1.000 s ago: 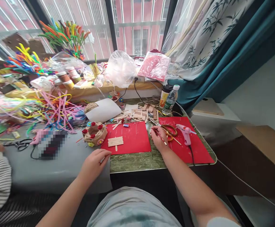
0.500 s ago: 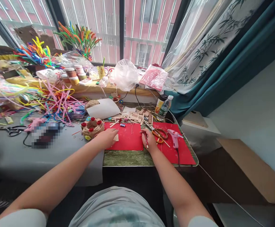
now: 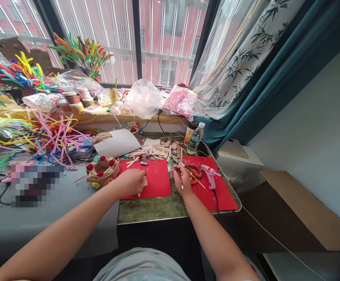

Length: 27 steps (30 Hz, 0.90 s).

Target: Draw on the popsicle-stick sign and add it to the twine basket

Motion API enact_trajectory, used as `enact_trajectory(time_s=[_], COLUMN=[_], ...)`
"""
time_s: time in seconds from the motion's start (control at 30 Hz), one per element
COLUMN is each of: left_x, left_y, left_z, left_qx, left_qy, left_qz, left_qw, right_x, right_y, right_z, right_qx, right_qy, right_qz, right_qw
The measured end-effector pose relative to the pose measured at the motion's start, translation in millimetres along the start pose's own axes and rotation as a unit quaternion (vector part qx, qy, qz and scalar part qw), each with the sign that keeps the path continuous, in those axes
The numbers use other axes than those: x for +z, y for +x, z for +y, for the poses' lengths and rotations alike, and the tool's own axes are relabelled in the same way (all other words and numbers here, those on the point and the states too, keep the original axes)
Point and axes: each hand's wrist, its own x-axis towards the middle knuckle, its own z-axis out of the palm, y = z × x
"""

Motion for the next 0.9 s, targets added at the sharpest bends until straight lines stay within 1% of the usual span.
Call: enact_trajectory(time_s=[0.13,0.23,0.27,0.33,0.4,0.43,0.47,0.53,0.63,0.77,0.83,0.9], left_x=[4.5,15.0,20.3,33.2,48.9,57.5,66.2,82.0,96.1,97.9,95.1,90.1], left_y=[16.6,27.2,26.7,18.2,3.1,-4.5,-10.8,-17.2,-13.4,-7.0,-9.0,-12.3], left_z=[40.6,68.8,77.9,95.5,109.3,113.6,115.7,113.1,99.4,83.4,78.0,72.4], left_qx=[0.087,0.099,0.100,0.118,0.169,0.203,0.218,0.232,0.249,0.269,0.256,0.224], left_qy=[0.015,0.021,0.018,0.005,-0.014,-0.014,-0.007,0.011,0.018,-0.017,-0.020,-0.011], left_qz=[0.006,0.028,0.031,0.024,0.002,0.005,0.019,0.038,0.043,0.060,0.078,0.082], left_qw=[0.996,0.995,0.994,0.993,0.985,0.979,0.976,0.972,0.967,0.961,0.963,0.971], right_x=[1.1,0.6,0.2,-0.1,0.9,1.9,3.1,5.8,9.3,12.7,13.7,14.0], right_y=[1.4,2.6,2.9,3.5,3.7,3.5,3.1,1.8,-0.1,-0.3,0.4,0.6], right_z=[-5.0,-3.3,-2.2,-0.4,-0.2,-0.9,-1.9,-4.5,-7.2,-5.4,-3.2,-1.8], right_qx=[-0.003,0.005,0.011,0.025,0.041,0.047,0.050,0.051,0.055,0.076,0.080,0.083], right_qy=[0.005,0.008,0.007,0.004,0.010,0.019,0.029,0.040,0.025,-0.014,-0.026,-0.029], right_qz=[0.005,0.005,0.005,0.004,0.001,0.001,0.000,-0.005,-0.026,-0.058,-0.071,-0.079], right_qw=[1.000,1.000,1.000,1.000,0.999,0.999,0.998,0.998,0.998,0.995,0.994,0.993])
